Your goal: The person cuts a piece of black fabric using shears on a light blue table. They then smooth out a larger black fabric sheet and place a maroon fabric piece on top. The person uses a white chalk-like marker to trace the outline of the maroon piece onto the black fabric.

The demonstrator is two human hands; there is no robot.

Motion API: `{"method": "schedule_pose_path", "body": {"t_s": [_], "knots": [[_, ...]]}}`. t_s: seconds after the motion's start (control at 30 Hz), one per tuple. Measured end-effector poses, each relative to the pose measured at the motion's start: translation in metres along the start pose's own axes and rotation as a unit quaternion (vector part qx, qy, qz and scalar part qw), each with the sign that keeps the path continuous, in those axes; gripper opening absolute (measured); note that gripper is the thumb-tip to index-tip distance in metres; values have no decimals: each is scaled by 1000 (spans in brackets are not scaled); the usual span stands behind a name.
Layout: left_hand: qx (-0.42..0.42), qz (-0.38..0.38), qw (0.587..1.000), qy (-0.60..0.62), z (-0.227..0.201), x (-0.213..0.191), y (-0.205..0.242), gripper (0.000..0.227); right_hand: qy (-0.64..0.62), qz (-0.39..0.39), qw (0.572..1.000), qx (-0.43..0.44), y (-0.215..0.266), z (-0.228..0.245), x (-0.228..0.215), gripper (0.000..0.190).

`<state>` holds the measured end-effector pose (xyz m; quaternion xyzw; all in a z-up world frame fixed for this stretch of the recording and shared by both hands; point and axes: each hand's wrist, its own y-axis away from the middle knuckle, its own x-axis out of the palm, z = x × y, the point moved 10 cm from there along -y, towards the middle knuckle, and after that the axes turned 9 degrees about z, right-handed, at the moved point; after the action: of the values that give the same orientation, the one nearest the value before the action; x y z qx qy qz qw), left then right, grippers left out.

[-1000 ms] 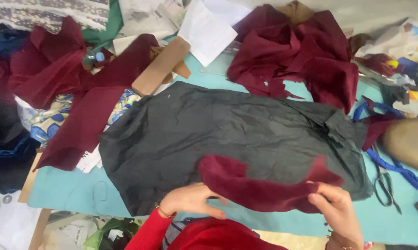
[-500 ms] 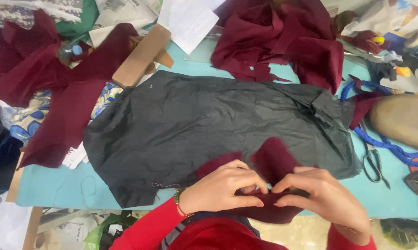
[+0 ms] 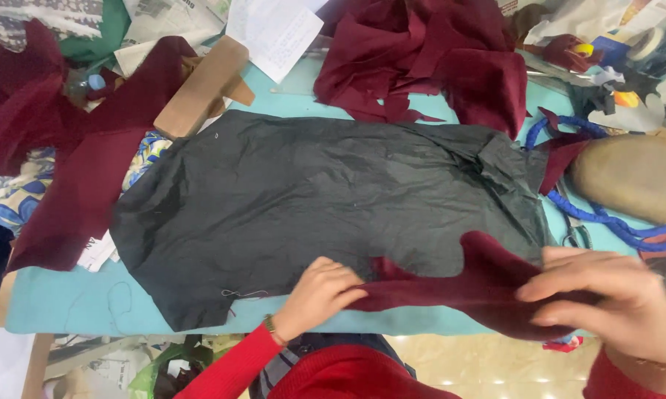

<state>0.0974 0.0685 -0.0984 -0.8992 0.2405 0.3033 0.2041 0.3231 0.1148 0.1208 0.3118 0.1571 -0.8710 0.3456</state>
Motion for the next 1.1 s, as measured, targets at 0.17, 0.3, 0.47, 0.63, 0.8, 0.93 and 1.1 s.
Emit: {"method": "schedule_pose_path", "body": {"t_s": [0.17,0.3,0.47,0.63,0.8,0.93,1.1], "knots": [[-93,-21,995,-25,45,-58,23,12,96,107,973,182,-3,-82,-24,58],[-47,-168,959,-225,8,-164,15,14,325,140,908,223,-36,-111,-25,42],[56,-313,846,-428,-67,-208,23,10,445,-61,893,36,-27,-90,-42,13],[109,-308,802,-500,-61,-152,79,10,494,-158,855,-19,31,-153,17,55],[-37,-161,870,-464,49,-49,131,14,459,-116,879,56,50,-254,121,52],[-144,-106,900,-397,92,-15,155,22,415,-109,898,99,61,-286,157,25],[-261,-244,908,-217,95,-55,176,12,175,-193,949,179,87,-316,140,43]]}}
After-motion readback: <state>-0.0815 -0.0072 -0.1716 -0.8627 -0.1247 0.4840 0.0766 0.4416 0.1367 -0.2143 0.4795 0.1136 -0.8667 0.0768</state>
